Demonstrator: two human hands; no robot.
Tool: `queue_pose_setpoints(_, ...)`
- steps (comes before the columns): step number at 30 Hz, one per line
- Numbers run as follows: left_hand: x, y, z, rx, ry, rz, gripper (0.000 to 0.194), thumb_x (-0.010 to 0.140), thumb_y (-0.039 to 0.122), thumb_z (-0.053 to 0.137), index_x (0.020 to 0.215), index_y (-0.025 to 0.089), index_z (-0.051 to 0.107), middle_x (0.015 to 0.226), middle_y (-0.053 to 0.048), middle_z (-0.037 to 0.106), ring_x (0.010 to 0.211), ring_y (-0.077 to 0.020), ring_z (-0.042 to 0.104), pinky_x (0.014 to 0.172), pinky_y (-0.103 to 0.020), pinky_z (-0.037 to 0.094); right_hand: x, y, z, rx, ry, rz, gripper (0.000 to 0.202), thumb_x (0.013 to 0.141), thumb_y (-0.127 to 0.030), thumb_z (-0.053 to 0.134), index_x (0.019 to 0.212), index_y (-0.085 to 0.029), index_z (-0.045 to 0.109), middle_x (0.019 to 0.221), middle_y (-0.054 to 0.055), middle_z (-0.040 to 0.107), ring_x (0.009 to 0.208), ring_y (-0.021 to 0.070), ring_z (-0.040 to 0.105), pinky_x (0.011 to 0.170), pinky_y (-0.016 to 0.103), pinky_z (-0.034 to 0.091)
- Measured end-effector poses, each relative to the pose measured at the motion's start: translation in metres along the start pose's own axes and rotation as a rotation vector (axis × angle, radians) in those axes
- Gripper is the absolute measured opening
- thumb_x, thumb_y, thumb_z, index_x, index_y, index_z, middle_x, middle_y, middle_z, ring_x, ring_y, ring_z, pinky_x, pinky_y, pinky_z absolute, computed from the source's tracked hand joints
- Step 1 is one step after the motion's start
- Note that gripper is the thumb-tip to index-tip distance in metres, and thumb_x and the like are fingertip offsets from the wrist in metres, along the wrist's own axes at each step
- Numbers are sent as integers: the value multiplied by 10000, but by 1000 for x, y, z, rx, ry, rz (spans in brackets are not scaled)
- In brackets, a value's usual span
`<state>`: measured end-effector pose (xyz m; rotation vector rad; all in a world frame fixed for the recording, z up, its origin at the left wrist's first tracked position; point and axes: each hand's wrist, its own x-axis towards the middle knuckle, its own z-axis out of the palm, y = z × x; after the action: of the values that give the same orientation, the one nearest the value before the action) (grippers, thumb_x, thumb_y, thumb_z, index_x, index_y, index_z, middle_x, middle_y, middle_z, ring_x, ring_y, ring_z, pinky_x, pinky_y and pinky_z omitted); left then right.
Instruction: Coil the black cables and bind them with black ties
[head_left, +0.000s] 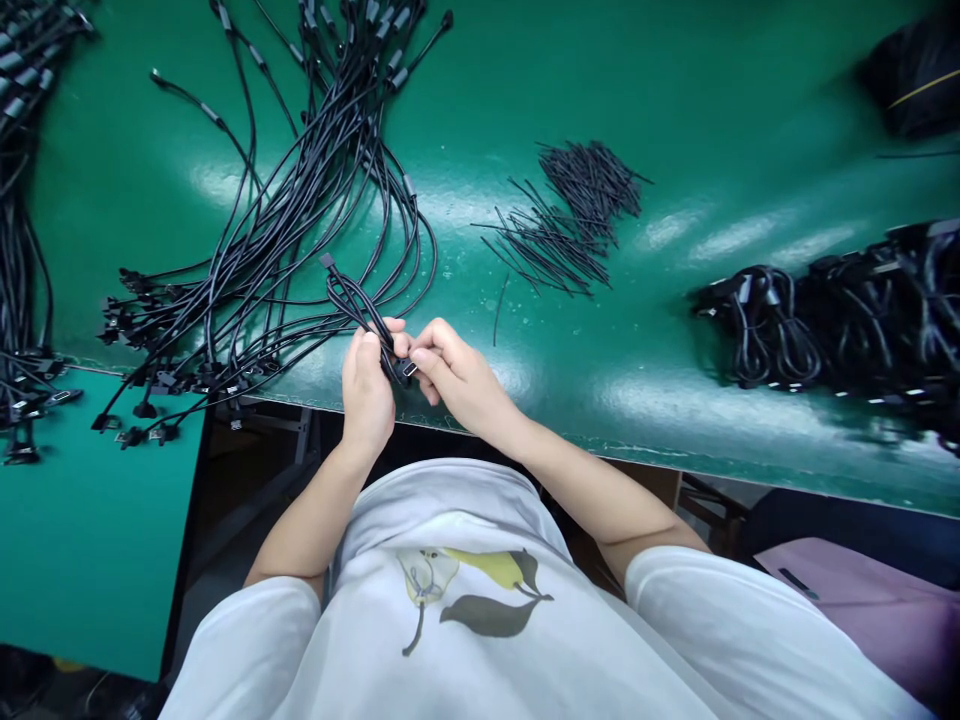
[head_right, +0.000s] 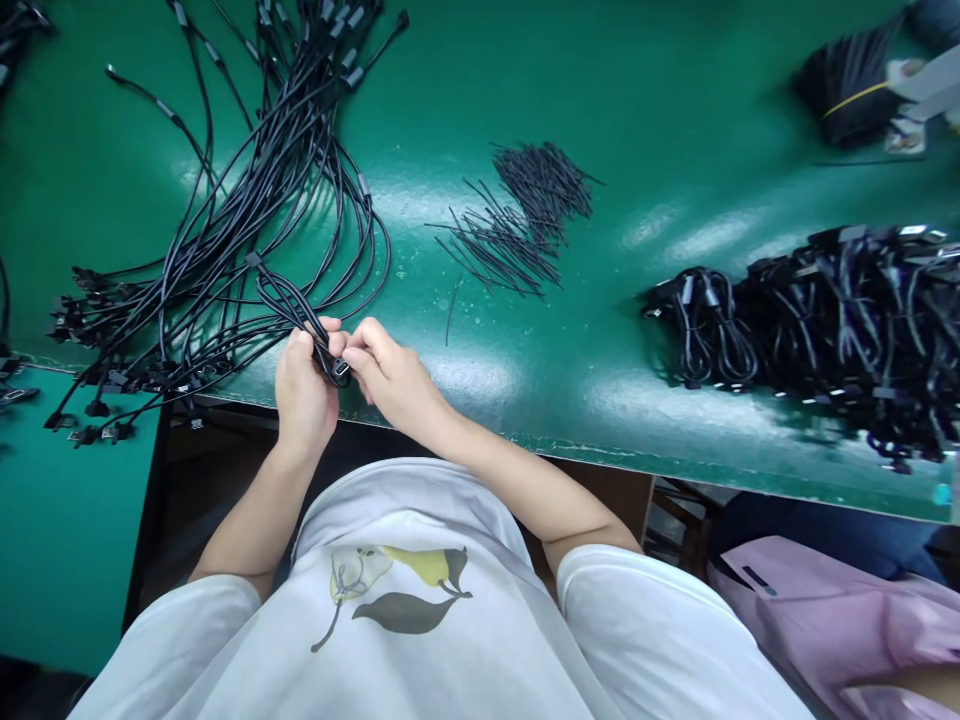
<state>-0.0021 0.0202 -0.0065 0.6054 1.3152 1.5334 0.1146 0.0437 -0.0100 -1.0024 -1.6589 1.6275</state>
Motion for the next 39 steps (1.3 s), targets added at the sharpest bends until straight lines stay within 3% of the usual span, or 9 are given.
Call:
queue_pose_setpoints(5,6,-2,3,-64,38,-114,269,939,286,397,861,164,623,679,6,536,606,-105,513,595,-216,433,2,1,0,-481,68,-212,89,948,-261,437,883,-202,453,887,60,588,811,175,564,727,299,405)
queue_pose_setpoints(11,5,-16,2,10,-17,191,298,940,419,444,897,190,630,631,26,519,629,-121,521,718,-258,469,9,-4,-11,300,-107,178,273,889,-399,558,787,-210,389,584,-86,376,482,64,351,494,201,285)
queue_pose_setpoints(18,-3,-7,8,-86,-78,58,261,930,379,478,928,181,649,642,19,499,662,-134,553,676,-271,473,-2,-1,-3,911,-277,549,389,774,-396,694,860,-216,359,590,-119,306,446,21,177,443,155,156)
queue_pose_setpoints(21,-4,1,3,-62,-141,-30,221,901,386,556,874,182,636,565,53,390,567,-115,501,632,-264,468,-12,2,-9,552,-250,437,241,878,-408,552,876,-210,415,598,-87,356,444,52,277,459,184,245)
queue_pose_setpoints(25,-2,15,-10,-52,-340,-238,195,873,363,618,842,171,615,560,75,320,453,-67,374,497,-216,387,-11,-12,-40,-374,16,-135,144,944,-335,485,987,-213,547,908,47,608,888,182,593,798,344,467)
queue_pose_setpoints(28,-3,22,-17,2,-515,-393,256,897,374,576,755,161,576,546,78,300,418,-52,310,453,-208,335,3,-27,-61,-827,-156,-593,265,1006,-285,372,1233,-314,506,1227,35,596,1242,239,486,1089,561,289)
queue_pose_setpoints(30,-5,22,-21,54,-586,-453,289,917,386,545,740,157,554,541,82,292,413,-50,299,451,-211,319,13,-32,-67,-1046,-330,-775,298,1030,-334,308,1238,-286,516,1191,51,608,1191,250,504,1110,602,234)
queue_pose_setpoints(33,-11,18,-28,108,-681,-496,306,943,415,509,785,155,539,565,81,311,428,-54,322,466,-220,320,17,-28,-68,-1190,-477,-778,386,1001,-492,363,1087,-187,582,958,78,604,880,218,536,870,435,437)
queue_pose_setpoints(39,-16,8,-32,150,-790,-575,249,950,435,512,921,188,505,631,76,388,474,-67,375,509,-225,331,-6,-15,-68,-1241,-509,-688,229,1020,-291,381,1051,-171,573,813,54,557,683,168,421,550,315,194)
